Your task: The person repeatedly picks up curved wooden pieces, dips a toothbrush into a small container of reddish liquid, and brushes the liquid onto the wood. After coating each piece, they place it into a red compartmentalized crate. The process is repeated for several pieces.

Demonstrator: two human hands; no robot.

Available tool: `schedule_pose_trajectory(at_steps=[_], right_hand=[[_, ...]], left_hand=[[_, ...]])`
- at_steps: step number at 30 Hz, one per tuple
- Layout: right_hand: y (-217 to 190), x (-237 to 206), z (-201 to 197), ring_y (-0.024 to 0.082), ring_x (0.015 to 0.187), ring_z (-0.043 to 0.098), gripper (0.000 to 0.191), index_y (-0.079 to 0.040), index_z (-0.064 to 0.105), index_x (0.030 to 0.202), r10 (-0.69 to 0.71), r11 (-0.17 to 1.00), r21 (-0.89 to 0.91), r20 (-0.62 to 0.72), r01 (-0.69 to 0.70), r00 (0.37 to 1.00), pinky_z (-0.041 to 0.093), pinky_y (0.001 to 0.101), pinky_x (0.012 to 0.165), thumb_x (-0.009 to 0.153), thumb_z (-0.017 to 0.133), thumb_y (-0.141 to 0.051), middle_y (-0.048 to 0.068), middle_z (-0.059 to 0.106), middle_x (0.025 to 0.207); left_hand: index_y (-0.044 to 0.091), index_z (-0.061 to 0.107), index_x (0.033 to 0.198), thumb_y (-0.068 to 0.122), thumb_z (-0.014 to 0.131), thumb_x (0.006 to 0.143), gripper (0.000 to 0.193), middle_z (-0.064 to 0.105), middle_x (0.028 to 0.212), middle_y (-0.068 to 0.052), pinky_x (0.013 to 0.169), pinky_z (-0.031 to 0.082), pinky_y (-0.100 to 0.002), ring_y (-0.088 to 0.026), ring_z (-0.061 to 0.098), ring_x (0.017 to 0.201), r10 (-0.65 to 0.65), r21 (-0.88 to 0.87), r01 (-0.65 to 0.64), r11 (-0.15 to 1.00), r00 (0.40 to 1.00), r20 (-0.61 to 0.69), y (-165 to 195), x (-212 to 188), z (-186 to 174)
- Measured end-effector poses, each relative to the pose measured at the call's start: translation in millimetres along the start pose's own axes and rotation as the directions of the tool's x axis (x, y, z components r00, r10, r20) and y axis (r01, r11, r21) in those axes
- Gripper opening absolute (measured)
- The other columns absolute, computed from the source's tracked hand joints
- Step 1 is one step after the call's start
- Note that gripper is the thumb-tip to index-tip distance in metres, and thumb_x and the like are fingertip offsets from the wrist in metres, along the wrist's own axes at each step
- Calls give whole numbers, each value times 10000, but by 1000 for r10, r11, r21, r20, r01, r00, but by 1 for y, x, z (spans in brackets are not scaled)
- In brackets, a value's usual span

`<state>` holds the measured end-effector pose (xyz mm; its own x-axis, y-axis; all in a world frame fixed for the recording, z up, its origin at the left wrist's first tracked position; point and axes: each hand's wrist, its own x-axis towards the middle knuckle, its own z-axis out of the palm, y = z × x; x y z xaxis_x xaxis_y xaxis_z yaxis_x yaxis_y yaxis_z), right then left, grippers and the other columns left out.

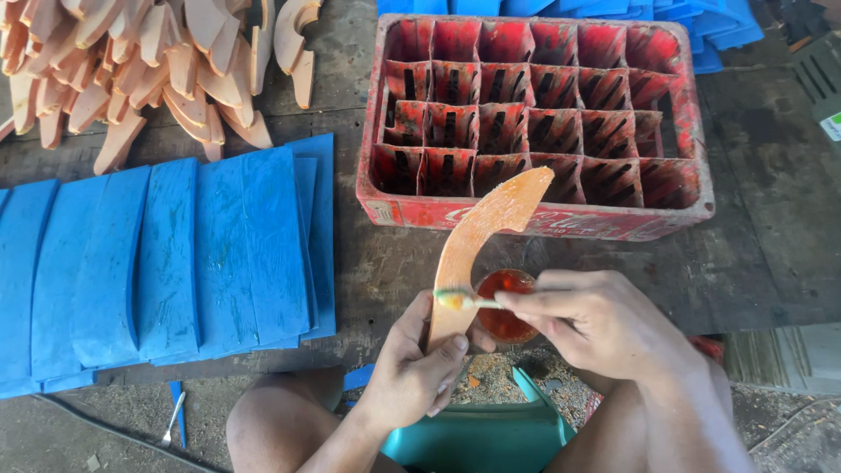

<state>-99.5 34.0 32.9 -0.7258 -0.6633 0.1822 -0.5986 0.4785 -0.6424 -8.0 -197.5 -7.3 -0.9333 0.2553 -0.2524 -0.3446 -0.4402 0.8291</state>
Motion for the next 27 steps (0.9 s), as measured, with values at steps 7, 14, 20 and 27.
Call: schedule_pose_trajectory(at_steps=[7, 14, 20, 27], right_hand=[[-3, 3, -4, 215, 581, 668, 306, -206, 783, 1121, 77, 993, -75, -164, -90, 983, 524, 357, 531, 853, 711, -77, 49, 675, 762], [-5, -1, -7, 276, 573, 662, 330, -271, 819, 1102, 134, 982, -145, 91, -120, 987, 506, 406, 519, 802, 763, -144, 48, 686, 739], [-8, 0, -9, 255, 599, 674, 384, -234, 794, 1143, 68, 997, -51, 63, -65, 996, 516, 385, 539, 797, 719, -86, 37, 694, 771], [-6, -8, -9, 230, 547, 598, 387, -240, 781, 1180, 180, 984, -20, 40, -179, 983, 504, 352, 537, 821, 765, -96, 68, 637, 683]], left_hand=[[-15, 474, 1371, -94, 528, 919, 463, 704, 1055, -146, 371, 443, -220, -43, 509, 467, -5, 2, 5, 1000, 1000, 23, 2, 3, 0], [-64, 531, 1300, -123, 483, 747, 558, 677, 851, -147, 332, 361, -231, -70, 472, 404, -13, 50, 17, 999, 997, -78, 3, 1, -6], [-38, 517, 1316, 134, 459, 773, 573, 625, 703, -137, 316, 330, -249, -90, 431, 377, -23, 28, 27, 999, 993, -119, -3, 3, -12], [-30, 494, 1305, 676, 362, 910, 820, 609, 706, -123, 338, 317, -239, -90, 409, 392, 105, 103, -96, 990, 991, -86, -12, 4, -14]])
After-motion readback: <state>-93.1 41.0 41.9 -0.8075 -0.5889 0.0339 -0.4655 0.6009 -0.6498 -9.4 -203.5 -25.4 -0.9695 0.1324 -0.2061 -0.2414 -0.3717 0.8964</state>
